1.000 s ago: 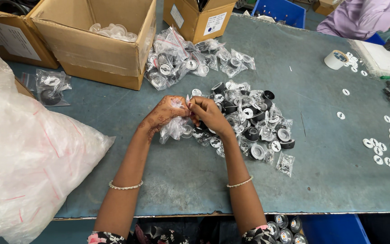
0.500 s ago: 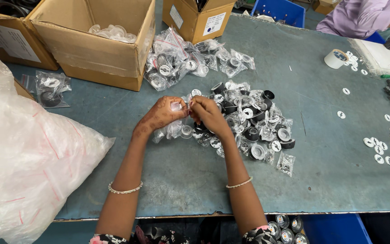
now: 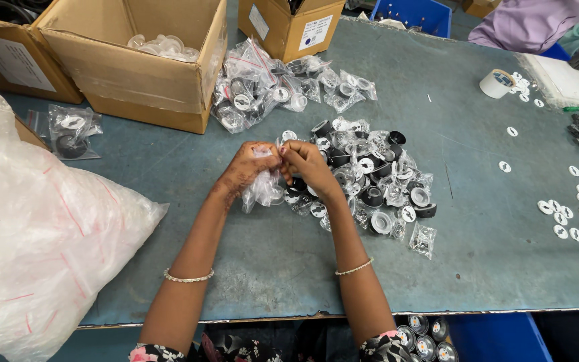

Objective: The person repeatedly picks small black and white circular components from a table and places them into clear plastic bags. The person seals each bag and sets it aside, continuing the process with additional components from a large pile.

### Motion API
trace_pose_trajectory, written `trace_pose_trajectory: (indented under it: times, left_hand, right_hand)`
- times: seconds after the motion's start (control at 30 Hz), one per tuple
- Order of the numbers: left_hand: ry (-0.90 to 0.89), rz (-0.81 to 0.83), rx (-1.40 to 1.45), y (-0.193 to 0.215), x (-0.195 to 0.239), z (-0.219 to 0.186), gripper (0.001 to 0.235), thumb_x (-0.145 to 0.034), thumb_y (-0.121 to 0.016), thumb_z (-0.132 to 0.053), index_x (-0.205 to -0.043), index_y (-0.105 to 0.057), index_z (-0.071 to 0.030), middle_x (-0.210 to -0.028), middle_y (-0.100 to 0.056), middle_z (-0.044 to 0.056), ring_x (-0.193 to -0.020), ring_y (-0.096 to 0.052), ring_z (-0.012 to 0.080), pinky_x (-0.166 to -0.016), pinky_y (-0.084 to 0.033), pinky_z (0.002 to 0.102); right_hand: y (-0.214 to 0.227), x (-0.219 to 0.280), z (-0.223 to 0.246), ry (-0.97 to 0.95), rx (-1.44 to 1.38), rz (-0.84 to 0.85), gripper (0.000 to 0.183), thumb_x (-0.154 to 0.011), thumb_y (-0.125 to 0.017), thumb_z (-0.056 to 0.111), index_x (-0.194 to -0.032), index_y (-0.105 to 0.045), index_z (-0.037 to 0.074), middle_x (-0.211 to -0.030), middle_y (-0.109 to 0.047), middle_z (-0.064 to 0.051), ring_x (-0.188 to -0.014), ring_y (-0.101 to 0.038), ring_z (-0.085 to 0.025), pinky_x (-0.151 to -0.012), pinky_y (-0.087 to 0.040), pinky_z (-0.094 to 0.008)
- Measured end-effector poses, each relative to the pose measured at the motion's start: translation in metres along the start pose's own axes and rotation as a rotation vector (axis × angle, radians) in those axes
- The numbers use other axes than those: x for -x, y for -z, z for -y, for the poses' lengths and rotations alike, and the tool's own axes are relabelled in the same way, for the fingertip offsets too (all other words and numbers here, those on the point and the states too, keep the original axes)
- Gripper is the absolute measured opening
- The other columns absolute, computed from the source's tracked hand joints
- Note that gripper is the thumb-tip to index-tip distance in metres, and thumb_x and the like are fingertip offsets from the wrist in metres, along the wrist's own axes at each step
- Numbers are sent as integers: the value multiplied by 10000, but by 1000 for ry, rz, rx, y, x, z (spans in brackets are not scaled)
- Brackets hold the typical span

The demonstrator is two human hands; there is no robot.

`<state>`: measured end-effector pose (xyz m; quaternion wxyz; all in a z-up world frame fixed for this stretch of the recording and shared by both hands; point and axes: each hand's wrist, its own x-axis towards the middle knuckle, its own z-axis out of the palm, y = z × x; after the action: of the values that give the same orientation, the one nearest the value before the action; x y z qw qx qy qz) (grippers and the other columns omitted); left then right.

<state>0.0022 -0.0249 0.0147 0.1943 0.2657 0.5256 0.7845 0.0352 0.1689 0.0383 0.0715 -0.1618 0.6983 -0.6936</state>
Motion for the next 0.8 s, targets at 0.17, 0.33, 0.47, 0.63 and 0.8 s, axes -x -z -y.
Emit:
trace_pose_trajectory:
  times: [0.17,0.33,0.47,0.63,0.8]
  left_hand:
    - [15,61,251,5,1,-3,140,-943,-712,-143,-889,-651,-29,-789,-664,45,-673,-604,113,-619,-507,262]
    - [-7,76,198,0,1,-7,142,-913,-704,-174,-906,-662,-38,-852,-698,60,-730,-636,115,-677,-527,256]
    - [2,70,96,-2,3,-7,137,-895,-706,-172,-900,-660,-43,-827,-681,47,-730,-632,108,-685,-530,260]
    - [-9,147,82,1,2,-2,170,-905,-733,-158,-874,-628,-29,-814,-637,25,-724,-591,97,-679,-517,260]
    - [44,178,263,1,1,-3,187,-895,-723,-179,-852,-636,-19,-724,-622,47,-606,-592,118,-576,-513,267]
  right_hand:
    - [4,-2,-4,22,-129,-3,250,-1068,-538,215,-884,-582,52,-688,-582,-7,-546,-535,-72,-501,-471,-245]
    - [-1,1,6,11,-53,-50,279,-1061,-561,234,-860,-597,45,-686,-591,-9,-529,-534,-77,-491,-468,-241]
    - [0,8,20,-65,49,42,290,-1053,-564,278,-873,-609,56,-706,-616,-7,-551,-571,-76,-519,-491,-232]
    - [5,12,24,-4,7,104,271,-1064,-576,267,-887,-595,62,-721,-594,2,-582,-540,-62,-525,-473,-229]
    - [6,8,13,35,-34,24,240,-1028,-525,141,-801,-557,71,-621,-542,22,-478,-450,-42,-417,-355,-207]
